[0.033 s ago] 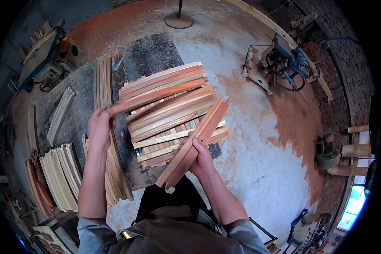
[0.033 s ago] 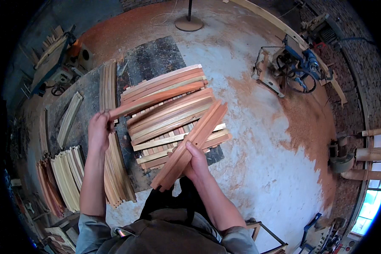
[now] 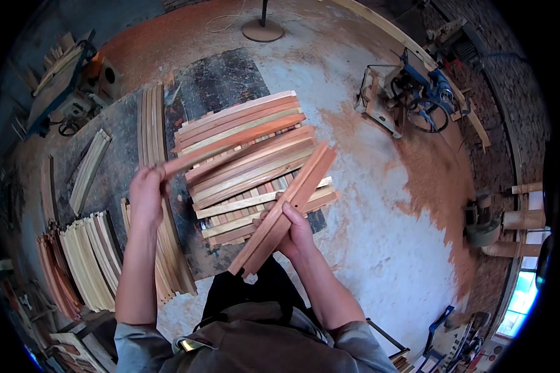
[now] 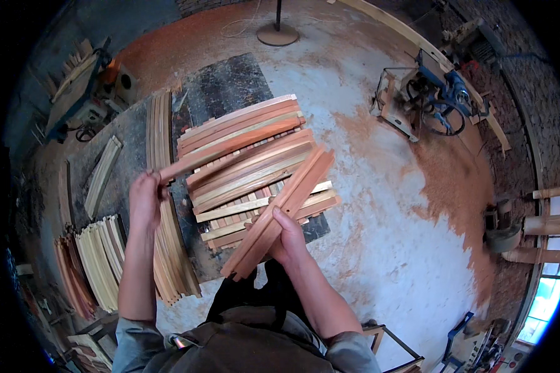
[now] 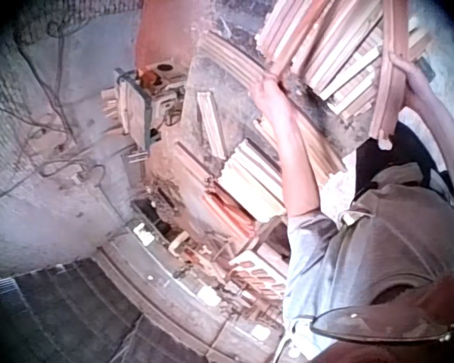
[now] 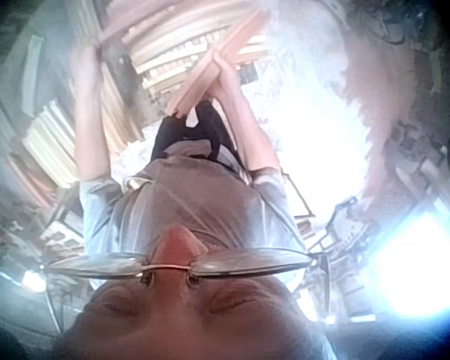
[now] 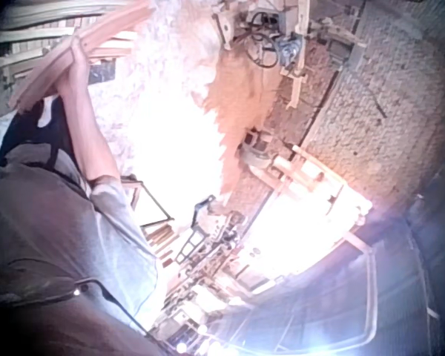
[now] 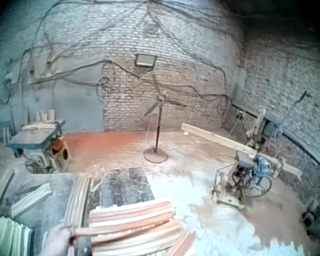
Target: The person sorts and stacks thin wooden planks on a workbench. They pick up planks from various piles, inspect them, and place them into a growing stack, occasionally rearranging the stack to align the pieces.
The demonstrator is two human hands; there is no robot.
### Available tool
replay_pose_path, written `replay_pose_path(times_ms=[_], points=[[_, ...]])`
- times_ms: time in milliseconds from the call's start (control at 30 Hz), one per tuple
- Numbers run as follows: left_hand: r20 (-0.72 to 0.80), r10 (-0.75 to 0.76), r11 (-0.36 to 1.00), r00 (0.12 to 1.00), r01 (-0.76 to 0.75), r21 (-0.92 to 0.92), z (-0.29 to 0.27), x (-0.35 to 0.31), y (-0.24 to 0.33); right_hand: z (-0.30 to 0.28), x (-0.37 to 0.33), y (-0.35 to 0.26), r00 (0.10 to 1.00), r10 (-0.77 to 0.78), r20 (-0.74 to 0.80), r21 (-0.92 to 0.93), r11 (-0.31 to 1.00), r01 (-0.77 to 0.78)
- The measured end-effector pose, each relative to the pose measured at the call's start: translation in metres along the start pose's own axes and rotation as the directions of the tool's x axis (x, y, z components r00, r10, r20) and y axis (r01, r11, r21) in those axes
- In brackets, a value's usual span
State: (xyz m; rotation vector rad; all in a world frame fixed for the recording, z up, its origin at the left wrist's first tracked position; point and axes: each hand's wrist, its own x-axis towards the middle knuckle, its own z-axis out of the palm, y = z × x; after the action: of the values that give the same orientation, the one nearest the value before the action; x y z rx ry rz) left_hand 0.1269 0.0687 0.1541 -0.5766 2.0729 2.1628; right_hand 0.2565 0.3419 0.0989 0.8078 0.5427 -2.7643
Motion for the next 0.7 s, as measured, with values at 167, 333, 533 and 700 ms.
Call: replay_pose_path(times_ms=[167,333,533,700], points=[[0.122,-0.104,0.988,0.987,0.117,-0.106,-0.002,-0.092,-0.048,0.008,0.015,0.006,0.992,0.029,0.125,0.110,0.993,-0.043],[0.262,-0.068,0.982,0.963,0.019,0.186,0.010,-0.151,-0.075,0.008,0.018,0.017,0.992,0.032,0.119,0.059,0.998,-0.039],[0.604,0.024,0.814,0.796,-0.367,0.450,0.006,-0.134,-0.037,-0.003,0.013,0.016,0.972,0.051,0.231,0.191,0.977,-0.097],[0.150,-0.002,0.940,0.989,-0.049,0.337,-0.004,-0.008,-0.047,0.000,0.009,0.013,0.952,0.016,0.305,0.200,0.976,-0.080]])
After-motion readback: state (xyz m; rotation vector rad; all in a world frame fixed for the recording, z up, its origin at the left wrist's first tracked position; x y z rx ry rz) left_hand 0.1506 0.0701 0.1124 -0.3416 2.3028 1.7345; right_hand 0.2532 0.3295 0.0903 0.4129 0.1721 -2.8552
